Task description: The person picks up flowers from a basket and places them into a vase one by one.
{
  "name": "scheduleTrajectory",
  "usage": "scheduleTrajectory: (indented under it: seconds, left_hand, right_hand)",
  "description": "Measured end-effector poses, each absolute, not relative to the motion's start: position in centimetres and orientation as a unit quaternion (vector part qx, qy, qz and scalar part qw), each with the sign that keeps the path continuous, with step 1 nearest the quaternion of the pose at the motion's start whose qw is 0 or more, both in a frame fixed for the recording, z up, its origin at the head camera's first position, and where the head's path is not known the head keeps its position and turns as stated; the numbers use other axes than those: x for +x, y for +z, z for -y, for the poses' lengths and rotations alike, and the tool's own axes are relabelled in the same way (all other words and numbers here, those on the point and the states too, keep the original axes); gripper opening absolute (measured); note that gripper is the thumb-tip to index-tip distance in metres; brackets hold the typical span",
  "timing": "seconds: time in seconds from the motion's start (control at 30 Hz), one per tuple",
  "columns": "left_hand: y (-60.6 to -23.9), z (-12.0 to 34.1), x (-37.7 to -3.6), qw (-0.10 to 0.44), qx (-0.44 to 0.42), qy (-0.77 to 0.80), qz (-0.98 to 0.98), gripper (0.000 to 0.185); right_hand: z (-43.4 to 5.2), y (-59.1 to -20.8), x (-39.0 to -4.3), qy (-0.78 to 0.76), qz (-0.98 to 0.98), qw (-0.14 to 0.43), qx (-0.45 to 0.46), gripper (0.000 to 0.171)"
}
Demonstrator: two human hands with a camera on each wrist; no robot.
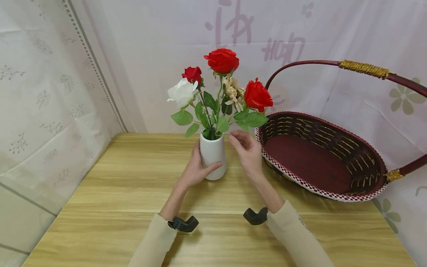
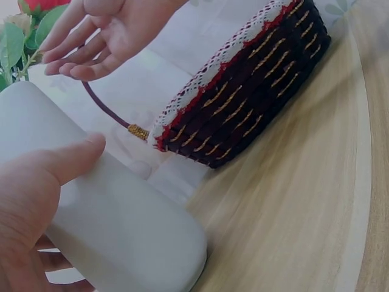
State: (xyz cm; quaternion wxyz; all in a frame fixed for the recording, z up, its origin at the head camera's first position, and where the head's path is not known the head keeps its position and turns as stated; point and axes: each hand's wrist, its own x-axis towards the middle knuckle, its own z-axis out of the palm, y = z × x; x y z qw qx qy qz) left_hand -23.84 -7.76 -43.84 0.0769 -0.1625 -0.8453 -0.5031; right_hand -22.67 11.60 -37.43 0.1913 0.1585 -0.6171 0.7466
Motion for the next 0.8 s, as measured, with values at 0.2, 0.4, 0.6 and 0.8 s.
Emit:
scheduleTrajectory:
  seconds: [0.2, 0.4, 0.6, 0.8]
  left_hand:
    - [-43.3, 8.1, -23.7, 0.078, -0.157, -0.502, 0.847, 0.108]
    - [-42.8, 8.3, -23.4, 0.089, -0.156, -0.489, 0.854, 0.104]
    - [-42.0, 8.6, -23.2, 0.094, -0.161, -0.480, 0.857, 0.102]
    - [-41.2, 9.1, -22.8, 0.090, -0.148, -0.476, 0.862, 0.100]
  right_hand:
    - [-11.9, -37.5, -22.5, 0.743, 0.621, 0.188, 0.164, 0.028]
    - [-12.5, -37.6, -22.3, 0.725, 0.642, 0.183, 0.167, 0.027]
    - [-13.5, -37.8, -22.2, 0.704, 0.660, 0.192, 0.176, 0.027]
    - [-14.9, -38.2, -22.1, 0.696, 0.668, 0.192, 0.180, 0.030]
